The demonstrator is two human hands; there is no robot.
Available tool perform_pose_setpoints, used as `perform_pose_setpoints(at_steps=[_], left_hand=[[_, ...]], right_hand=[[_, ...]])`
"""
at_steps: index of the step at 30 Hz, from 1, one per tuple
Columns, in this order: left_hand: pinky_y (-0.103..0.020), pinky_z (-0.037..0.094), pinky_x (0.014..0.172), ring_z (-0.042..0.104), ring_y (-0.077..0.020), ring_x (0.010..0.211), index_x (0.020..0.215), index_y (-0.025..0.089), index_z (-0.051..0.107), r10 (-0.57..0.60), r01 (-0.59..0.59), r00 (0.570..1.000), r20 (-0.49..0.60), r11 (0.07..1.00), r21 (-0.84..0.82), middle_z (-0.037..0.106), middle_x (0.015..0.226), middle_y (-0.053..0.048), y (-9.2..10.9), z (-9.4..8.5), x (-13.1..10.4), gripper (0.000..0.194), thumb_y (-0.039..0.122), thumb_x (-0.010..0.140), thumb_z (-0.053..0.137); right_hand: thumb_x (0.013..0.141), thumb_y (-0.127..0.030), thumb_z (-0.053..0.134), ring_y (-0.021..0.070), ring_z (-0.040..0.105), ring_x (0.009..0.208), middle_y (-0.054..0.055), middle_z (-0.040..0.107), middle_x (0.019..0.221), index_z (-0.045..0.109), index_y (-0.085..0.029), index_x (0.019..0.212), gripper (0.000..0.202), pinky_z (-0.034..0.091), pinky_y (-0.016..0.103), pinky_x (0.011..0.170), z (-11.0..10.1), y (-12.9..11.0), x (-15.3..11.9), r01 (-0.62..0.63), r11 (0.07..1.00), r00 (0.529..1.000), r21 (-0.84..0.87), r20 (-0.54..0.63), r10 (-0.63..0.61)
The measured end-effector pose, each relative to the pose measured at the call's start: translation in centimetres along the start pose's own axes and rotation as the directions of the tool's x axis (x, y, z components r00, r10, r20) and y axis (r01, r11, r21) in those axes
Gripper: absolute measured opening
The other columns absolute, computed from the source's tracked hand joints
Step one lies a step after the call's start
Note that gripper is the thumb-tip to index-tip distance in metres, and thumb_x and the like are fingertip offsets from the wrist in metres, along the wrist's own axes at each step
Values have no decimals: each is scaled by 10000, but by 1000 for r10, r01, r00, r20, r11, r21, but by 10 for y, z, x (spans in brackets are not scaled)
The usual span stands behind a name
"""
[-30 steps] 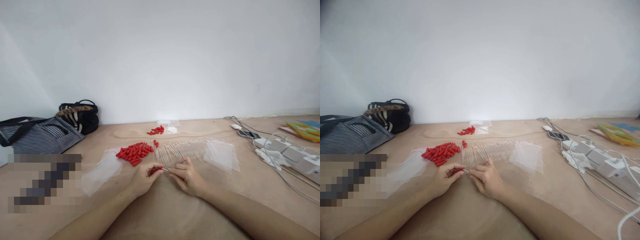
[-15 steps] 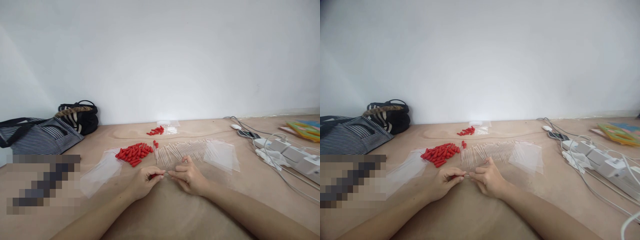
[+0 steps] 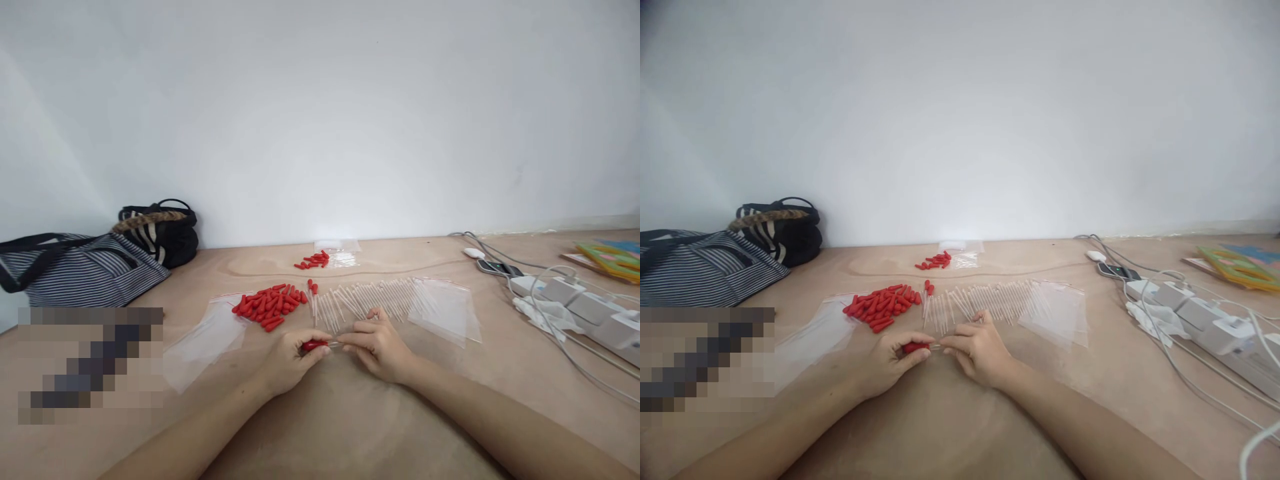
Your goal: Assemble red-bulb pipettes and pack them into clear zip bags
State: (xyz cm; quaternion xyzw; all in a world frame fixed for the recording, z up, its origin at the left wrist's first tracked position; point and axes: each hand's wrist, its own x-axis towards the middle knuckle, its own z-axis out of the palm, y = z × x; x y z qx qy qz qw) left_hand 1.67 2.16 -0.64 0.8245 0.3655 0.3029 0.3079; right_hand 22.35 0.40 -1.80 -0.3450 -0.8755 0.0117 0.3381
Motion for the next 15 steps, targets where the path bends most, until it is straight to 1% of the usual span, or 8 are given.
perform_pose_setpoints(at_steps=[3,6,9,13,15], left_hand=[[-226,482,655,610,-138,706,855,168,625,-3,-2,998,-61,998,-67,671,783,-9,-2,1,1,140,219,741,562],[-224,477,638,603,-134,677,802,168,636,2,-10,996,-86,996,-92,667,749,-7,-3,2,2,111,224,730,574],[-227,475,627,598,-137,666,803,169,644,-28,15,995,-93,990,-138,666,733,-8,-4,5,2,123,235,723,579],[-224,467,593,581,-130,627,813,161,640,-70,54,995,-76,979,-195,655,704,-7,-7,8,0,140,247,720,580],[-222,460,576,568,-125,607,808,159,637,-71,55,995,-71,978,-203,646,692,-4,-8,9,0,141,251,714,586]], right_hand=[[839,-256,462,102,530,672,0,621,733,595,-209,954,182,245,309,740,-2,3,-1,-58,997,998,42,7,57],[835,-228,466,100,537,697,0,637,777,592,-200,925,158,249,310,753,-4,4,-3,-69,995,998,76,15,68],[834,-190,441,102,534,695,0,638,765,601,-192,853,161,247,316,757,-4,3,-3,-54,995,999,81,-3,54],[832,-191,424,107,514,649,7,624,708,610,-185,850,187,247,327,746,0,0,-4,-29,999,996,46,-79,33],[833,-193,416,105,506,633,8,619,695,612,-185,842,196,245,329,745,2,-1,-4,-26,999,995,29,-91,29]])
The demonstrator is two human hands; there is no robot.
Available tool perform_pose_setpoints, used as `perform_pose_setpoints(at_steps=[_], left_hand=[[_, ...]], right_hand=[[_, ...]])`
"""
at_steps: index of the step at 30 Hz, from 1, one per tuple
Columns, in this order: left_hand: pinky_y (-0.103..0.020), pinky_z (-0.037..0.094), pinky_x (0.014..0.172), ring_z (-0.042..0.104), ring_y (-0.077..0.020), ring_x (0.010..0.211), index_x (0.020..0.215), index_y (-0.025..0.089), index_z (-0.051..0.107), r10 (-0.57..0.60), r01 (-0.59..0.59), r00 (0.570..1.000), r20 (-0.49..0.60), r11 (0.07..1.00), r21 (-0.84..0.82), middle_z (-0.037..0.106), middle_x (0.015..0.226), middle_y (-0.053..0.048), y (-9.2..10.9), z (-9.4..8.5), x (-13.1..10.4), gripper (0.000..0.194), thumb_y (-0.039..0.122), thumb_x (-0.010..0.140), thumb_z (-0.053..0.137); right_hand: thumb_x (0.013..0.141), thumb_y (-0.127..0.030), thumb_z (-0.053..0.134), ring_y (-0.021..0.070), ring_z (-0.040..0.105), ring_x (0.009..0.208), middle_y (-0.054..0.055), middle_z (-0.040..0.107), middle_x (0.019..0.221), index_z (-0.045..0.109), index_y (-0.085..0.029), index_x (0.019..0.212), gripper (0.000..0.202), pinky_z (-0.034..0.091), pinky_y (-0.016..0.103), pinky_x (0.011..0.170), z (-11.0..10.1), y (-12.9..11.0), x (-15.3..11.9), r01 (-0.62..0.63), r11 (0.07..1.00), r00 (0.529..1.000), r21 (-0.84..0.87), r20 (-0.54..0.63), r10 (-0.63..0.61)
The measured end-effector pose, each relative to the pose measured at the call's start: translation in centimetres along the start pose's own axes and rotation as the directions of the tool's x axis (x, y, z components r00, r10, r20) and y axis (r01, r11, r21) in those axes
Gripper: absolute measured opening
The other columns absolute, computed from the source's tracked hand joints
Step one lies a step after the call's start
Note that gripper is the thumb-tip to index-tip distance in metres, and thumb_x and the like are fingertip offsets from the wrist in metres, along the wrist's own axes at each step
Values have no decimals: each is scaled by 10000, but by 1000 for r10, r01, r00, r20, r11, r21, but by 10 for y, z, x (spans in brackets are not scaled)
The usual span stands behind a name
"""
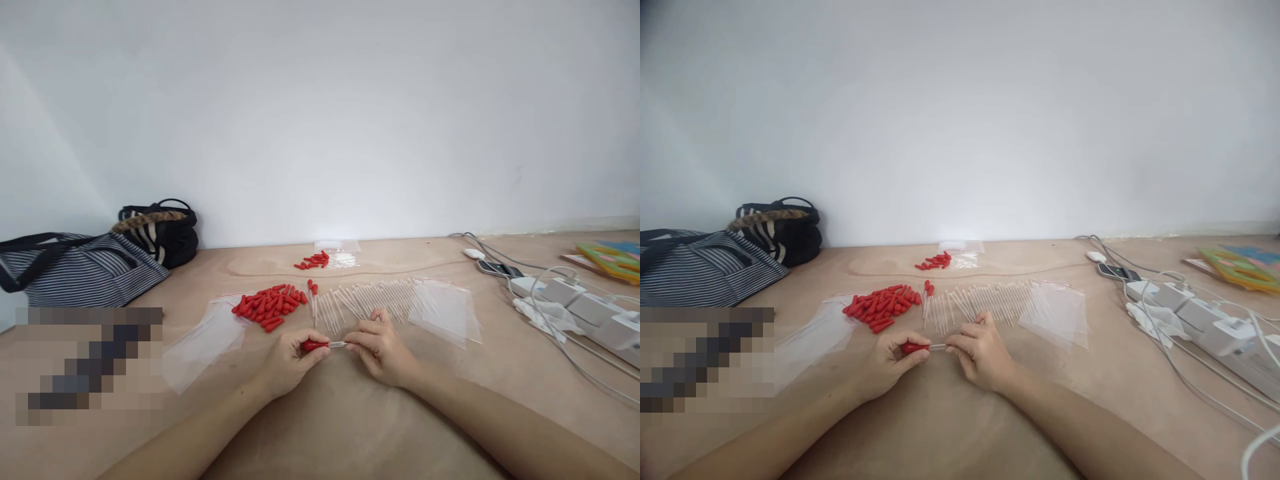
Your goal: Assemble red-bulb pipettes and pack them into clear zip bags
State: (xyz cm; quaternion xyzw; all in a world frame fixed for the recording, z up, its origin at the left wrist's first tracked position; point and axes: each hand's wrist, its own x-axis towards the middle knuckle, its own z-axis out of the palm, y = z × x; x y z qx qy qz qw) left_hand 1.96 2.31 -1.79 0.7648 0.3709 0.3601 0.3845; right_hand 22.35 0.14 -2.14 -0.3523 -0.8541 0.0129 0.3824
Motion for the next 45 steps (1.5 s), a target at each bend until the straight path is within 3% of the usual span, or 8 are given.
perform_pose_setpoints(at_steps=[14,20,23,25,29,32,36,45], left_hand=[[-232,452,551,544,-123,580,766,163,602,-101,101,995,10,982,-162,603,643,2,6,1,3,139,268,677,617],[-257,484,625,592,-124,619,887,191,463,-254,164,951,-175,897,-411,587,656,40,17,4,11,342,311,635,662],[-282,502,645,605,-120,625,866,198,412,-312,140,903,-296,864,-484,558,660,60,17,-9,24,354,287,631,661],[-278,496,632,610,-116,611,867,195,381,-338,193,883,-326,894,-405,561,659,58,12,-25,36,335,243,654,636],[-265,453,539,586,-134,495,965,175,346,-324,322,914,-242,945,-52,553,509,84,1,-51,58,414,202,657,621],[-273,435,550,588,-157,496,1022,157,373,-265,302,938,-224,942,147,561,463,84,-3,-51,65,479,227,635,645],[-284,422,586,604,-178,554,1033,139,419,-130,230,966,-224,830,508,589,522,48,-3,-40,69,412,236,677,602],[-332,406,741,558,-231,852,790,180,569,60,123,969,-241,728,675,606,869,-59,-6,-51,61,120,217,771,457]], right_hand=[[841,-204,407,101,505,618,-1,613,678,610,-195,834,204,242,320,724,2,-3,2,-65,998,997,14,47,64],[832,-274,454,87,488,554,-20,604,631,601,-204,910,181,247,310,716,5,-11,5,-142,988,990,54,12,142],[807,-313,491,105,521,615,-4,620,700,568,-203,998,233,250,310,724,3,-12,5,-124,992,992,3,17,124],[807,-292,484,109,529,632,5,621,732,561,-199,1001,229,255,310,728,1,-11,4,-123,991,992,-50,7,124],[814,-233,448,110,531,630,15,615,741,569,-192,966,199,261,312,737,2,-7,2,-147,984,989,-100,-18,146],[816,-224,437,111,529,628,16,611,722,576,-194,950,196,260,309,732,3,-4,1,-154,982,988,-110,-23,152],[813,-208,432,103,521,613,5,608,706,584,-195,930,193,245,302,719,3,-3,0,-174,979,985,-106,-23,172],[777,-222,494,102,514,633,-15,623,683,623,-213,756,131,182,298,660,6,-2,3,-332,917,943,-222,-70,325]])
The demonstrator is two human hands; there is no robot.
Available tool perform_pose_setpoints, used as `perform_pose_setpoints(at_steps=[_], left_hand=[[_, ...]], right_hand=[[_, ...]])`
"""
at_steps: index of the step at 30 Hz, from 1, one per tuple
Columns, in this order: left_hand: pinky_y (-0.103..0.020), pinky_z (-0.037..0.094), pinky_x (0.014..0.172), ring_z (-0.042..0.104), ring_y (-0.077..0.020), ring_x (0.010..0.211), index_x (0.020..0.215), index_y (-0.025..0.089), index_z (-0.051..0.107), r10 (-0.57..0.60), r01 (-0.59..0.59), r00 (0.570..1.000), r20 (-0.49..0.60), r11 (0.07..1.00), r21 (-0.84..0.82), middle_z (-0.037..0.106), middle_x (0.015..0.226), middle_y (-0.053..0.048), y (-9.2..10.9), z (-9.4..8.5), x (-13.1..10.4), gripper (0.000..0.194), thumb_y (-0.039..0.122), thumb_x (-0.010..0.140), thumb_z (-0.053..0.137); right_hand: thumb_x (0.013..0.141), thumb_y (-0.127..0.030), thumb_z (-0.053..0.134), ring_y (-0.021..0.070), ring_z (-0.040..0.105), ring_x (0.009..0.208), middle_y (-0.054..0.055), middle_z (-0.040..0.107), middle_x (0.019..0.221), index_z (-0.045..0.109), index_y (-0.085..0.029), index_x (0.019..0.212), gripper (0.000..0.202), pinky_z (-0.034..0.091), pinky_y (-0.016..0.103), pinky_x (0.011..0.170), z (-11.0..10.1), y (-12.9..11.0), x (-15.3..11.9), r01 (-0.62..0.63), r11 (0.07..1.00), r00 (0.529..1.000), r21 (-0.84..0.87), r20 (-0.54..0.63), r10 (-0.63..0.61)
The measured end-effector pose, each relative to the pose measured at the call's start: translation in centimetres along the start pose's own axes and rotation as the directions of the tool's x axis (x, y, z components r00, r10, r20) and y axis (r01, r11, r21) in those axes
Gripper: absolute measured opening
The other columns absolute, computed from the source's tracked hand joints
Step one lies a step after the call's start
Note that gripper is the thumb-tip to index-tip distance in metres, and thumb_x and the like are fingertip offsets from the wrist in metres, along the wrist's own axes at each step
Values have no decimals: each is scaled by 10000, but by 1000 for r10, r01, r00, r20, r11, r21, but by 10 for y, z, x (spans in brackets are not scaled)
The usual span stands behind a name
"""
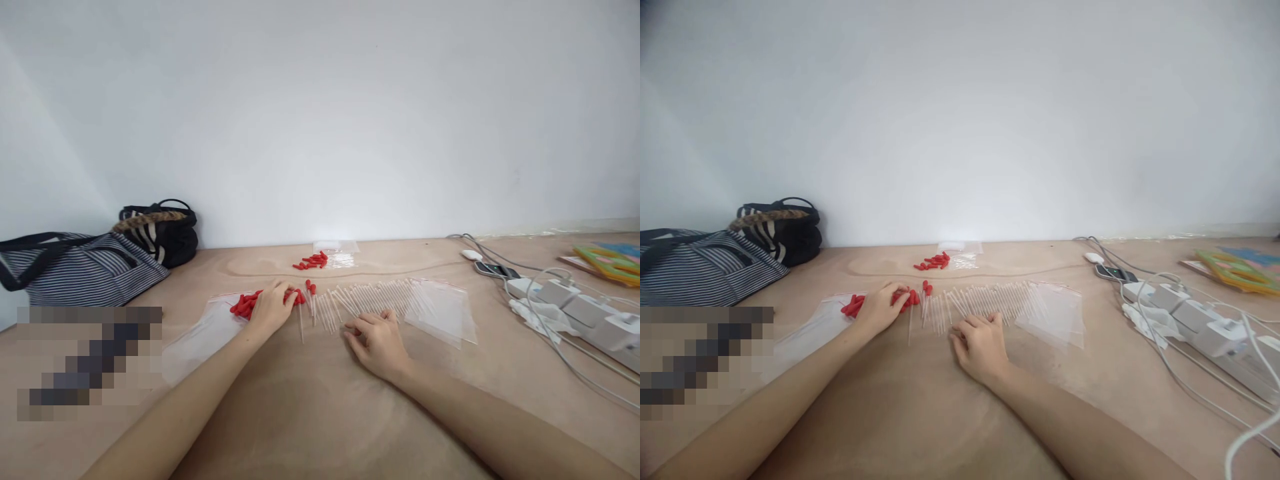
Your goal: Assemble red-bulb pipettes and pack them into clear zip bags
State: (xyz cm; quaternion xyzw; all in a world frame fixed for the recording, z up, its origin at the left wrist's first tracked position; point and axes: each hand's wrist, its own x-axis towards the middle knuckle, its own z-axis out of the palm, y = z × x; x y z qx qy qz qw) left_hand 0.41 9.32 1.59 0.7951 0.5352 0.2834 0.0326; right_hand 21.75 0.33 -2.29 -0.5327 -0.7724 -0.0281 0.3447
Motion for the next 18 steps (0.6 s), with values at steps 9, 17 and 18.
perform_pose_setpoints(at_steps=[9,17,18], left_hand=[[-362,374,794,510,-245,880,847,201,615,243,-235,970,-10,946,223,577,875,-60,-17,-5,-17,178,217,710,502],[-344,379,769,528,-233,863,787,202,530,164,-172,985,56,966,193,609,850,-34,-15,-2,-10,95,178,697,510],[-342,382,766,533,-232,863,797,201,529,159,-167,986,57,967,191,611,855,-35,-16,-3,-10,99,184,701,514]], right_hand=[[782,-285,491,125,523,694,-2,626,704,620,-208,736,157,170,308,652,15,-2,20,-72,988,997,-136,-17,70],[799,-303,451,164,514,764,38,625,741,620,-197,705,220,183,324,655,18,-7,27,-61,976,992,-210,92,82],[803,-306,440,170,516,762,42,626,725,617,-194,677,245,187,329,657,18,-8,28,-84,972,989,-220,101,108]])
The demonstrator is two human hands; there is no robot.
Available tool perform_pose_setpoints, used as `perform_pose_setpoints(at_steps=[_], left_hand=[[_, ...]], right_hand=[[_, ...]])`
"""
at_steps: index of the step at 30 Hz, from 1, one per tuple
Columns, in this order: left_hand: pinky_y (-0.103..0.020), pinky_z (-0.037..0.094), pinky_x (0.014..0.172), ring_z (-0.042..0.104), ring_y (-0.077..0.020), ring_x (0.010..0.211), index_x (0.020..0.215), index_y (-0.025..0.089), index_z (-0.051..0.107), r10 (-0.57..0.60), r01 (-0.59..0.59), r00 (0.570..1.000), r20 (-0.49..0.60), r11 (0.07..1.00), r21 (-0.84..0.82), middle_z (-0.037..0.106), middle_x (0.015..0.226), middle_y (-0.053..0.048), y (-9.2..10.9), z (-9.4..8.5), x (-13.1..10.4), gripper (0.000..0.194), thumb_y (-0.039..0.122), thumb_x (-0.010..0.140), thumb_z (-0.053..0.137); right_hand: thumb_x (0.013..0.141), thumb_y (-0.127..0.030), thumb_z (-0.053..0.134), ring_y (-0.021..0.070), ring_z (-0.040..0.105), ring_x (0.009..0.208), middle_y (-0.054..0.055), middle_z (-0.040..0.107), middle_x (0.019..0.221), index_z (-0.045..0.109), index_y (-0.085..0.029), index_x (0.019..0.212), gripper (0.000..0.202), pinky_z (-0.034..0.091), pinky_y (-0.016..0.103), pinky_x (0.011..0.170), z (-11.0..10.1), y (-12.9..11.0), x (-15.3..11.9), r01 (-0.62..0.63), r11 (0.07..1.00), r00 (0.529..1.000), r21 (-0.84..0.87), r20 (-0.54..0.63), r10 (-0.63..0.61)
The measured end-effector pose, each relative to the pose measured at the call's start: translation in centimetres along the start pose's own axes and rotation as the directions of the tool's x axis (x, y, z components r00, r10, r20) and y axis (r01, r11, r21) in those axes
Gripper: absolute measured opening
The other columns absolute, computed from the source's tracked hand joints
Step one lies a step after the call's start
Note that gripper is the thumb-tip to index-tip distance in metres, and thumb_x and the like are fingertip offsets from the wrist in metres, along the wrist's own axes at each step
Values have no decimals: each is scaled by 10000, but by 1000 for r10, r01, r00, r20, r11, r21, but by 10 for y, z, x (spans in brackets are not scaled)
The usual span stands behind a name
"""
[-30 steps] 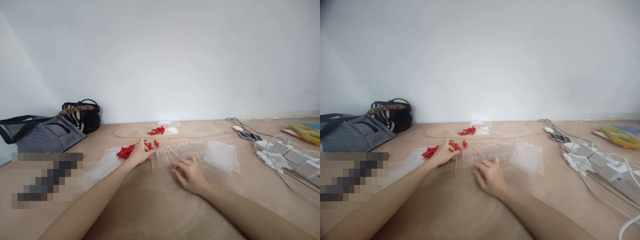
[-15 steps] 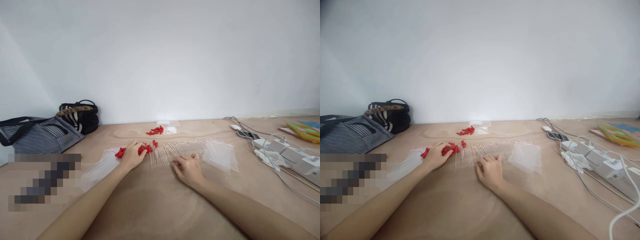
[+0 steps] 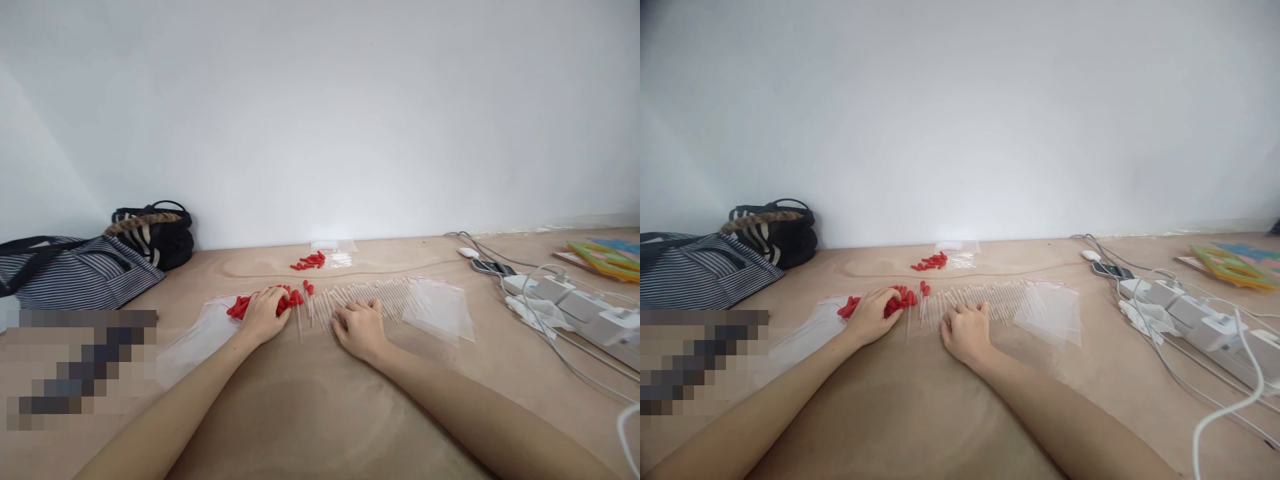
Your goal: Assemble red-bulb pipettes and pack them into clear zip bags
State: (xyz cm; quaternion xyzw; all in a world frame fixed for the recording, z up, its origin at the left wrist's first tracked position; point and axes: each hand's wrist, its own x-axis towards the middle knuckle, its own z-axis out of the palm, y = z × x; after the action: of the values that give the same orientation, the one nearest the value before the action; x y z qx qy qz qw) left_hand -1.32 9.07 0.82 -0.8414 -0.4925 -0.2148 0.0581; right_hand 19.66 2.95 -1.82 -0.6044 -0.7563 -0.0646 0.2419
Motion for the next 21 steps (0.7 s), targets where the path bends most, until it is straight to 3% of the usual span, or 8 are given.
perform_pose_setpoints(at_steps=[5,13,18,21], left_hand=[[-341,387,769,544,-232,885,877,196,562,-4,5,999,37,999,-37,613,912,-49,-4,-1,1,162,216,720,531],[-319,400,718,559,-215,782,693,209,552,-24,24,1000,8,994,-105,616,769,-12,1,-4,0,46,175,685,523],[-330,409,759,568,-213,821,732,212,540,-84,68,993,-82,980,-187,633,815,-12,1,0,-1,30,212,713,518],[-317,426,776,573,-201,852,817,194,514,-170,116,967,-190,957,-265,619,873,-42,1,1,-1,93,260,776,462]], right_hand=[[782,-289,428,211,538,768,75,643,741,627,-175,711,240,218,366,691,-1,-4,10,-132,990,990,-50,45,135],[742,-212,458,232,575,687,126,644,720,649,-148,658,218,256,414,744,-11,-12,34,-194,964,941,-183,244,235],[752,-183,454,236,575,709,130,651,748,656,-162,669,219,263,426,751,-11,-15,36,-177,964,931,-198,285,230],[772,-186,425,240,569,723,143,648,768,642,-143,685,238,277,405,713,-11,-12,32,-162,967,949,-195,237,207]])
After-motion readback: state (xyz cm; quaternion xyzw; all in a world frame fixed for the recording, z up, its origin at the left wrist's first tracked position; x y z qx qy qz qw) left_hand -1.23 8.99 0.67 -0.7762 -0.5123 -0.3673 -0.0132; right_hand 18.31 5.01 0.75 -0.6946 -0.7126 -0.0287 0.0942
